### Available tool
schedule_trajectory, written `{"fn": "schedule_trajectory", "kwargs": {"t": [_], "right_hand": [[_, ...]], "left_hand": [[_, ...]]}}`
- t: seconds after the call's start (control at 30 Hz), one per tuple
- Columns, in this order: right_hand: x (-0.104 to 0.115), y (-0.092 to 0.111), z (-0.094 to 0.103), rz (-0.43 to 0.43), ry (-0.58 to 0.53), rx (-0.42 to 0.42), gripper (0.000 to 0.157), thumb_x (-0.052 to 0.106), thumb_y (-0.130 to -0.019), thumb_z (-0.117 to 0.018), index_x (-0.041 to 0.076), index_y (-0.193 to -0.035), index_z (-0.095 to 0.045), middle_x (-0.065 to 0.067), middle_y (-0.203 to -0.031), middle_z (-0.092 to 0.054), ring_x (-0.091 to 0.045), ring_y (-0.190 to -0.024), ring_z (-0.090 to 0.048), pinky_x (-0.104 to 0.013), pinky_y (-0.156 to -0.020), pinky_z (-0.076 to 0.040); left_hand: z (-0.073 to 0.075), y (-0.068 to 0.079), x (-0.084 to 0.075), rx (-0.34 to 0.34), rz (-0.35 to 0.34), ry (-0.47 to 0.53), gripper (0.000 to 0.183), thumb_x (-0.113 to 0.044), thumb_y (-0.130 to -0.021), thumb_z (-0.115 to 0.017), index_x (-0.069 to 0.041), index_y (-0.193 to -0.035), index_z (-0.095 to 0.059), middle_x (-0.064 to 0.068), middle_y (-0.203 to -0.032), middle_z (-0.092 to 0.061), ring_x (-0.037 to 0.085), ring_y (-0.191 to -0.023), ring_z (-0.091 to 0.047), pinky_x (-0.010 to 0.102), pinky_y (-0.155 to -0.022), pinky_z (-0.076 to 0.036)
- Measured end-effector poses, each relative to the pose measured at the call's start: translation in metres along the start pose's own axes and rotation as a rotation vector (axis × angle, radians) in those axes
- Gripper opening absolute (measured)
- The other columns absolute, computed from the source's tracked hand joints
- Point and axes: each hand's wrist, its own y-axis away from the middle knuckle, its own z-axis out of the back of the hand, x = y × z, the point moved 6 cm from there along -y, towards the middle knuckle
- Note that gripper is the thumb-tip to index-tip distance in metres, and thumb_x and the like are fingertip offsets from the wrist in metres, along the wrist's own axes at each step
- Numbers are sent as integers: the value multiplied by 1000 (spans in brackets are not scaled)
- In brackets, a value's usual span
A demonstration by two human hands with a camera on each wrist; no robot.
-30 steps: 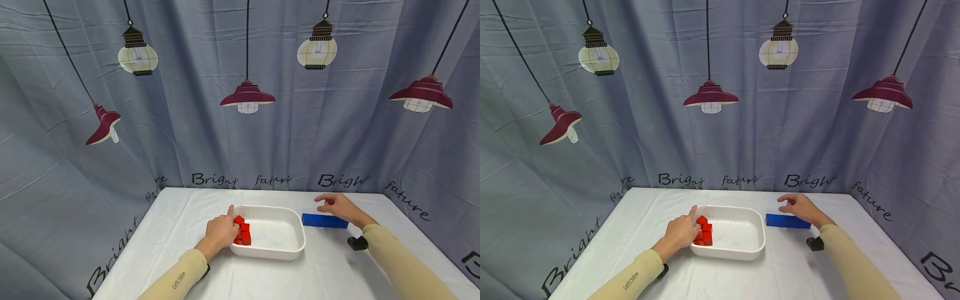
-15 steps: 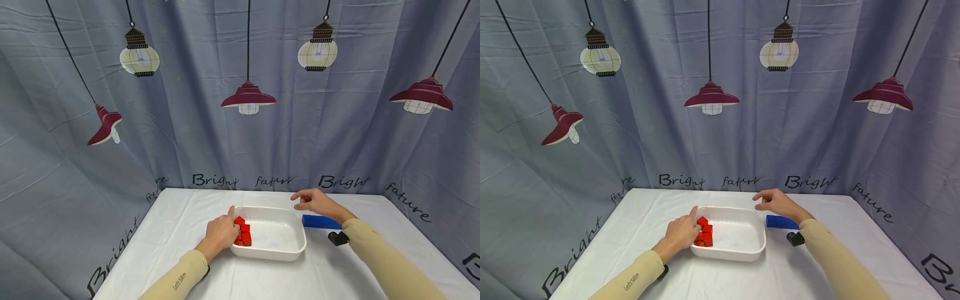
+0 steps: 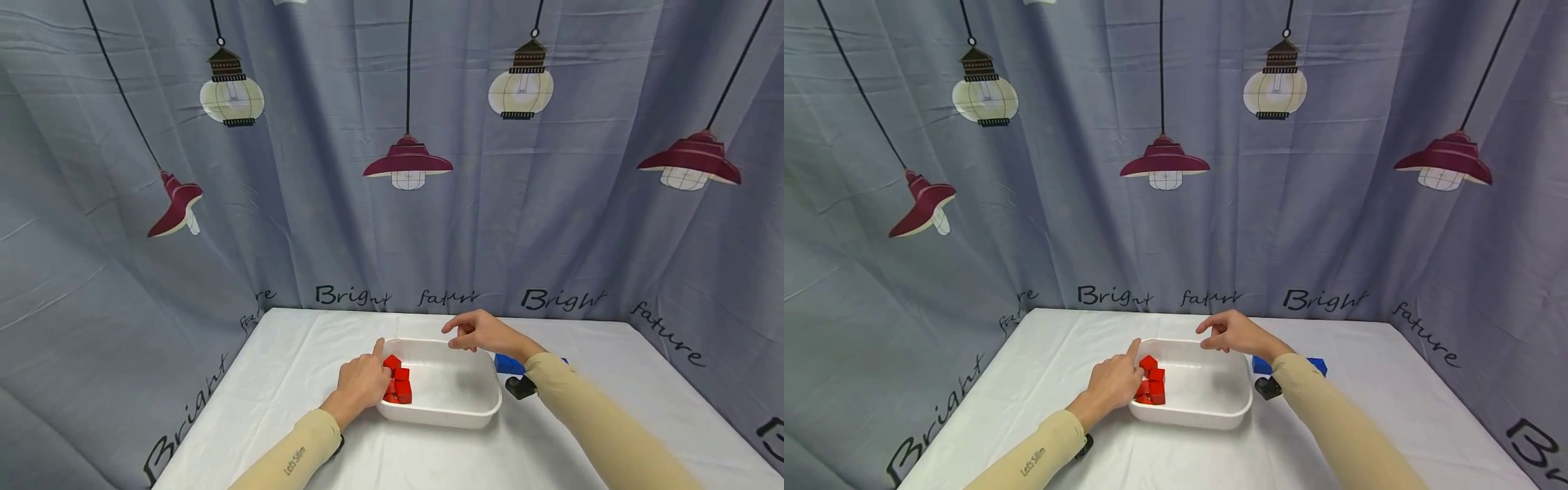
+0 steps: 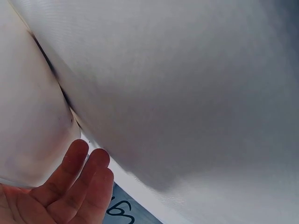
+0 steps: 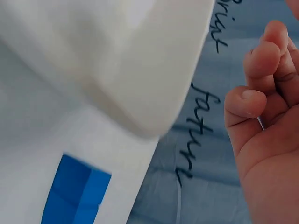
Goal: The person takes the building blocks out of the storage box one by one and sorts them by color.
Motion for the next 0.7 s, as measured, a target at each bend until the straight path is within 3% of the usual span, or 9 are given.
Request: {"fn": "schedule_trajectory", "kwargs": {"t": [0.2,0.4,0.7], "right_hand": [[6,-12,-20,31,-37,55,32,23,-88,-75,10,-118,-71,-1,-68,-59,-15,-59,-52,-33,-65,-46],[9,-20,-37,42,-87,95,31,22,-88,-75,12,-117,-72,-4,-67,-61,-16,-57,-54,-38,-68,-48],[3,-32,-63,22,-129,149,32,18,-89,-73,6,-119,-72,-2,-62,-57,-14,-56,-51,-28,-58,-40]], "left_hand": [[1,1,-1,-3,0,0,61,-29,-97,-53,-8,-152,-41,10,-95,-72,23,-71,-62,44,-68,-53],[1,1,0,-8,-2,10,61,-27,-96,-53,-8,-152,-41,11,-98,-73,24,-72,-64,44,-67,-53],[-2,0,2,-2,-1,10,61,-29,-97,-54,-10,-153,-39,11,-97,-72,24,-71,-63,44,-68,-52]]}}
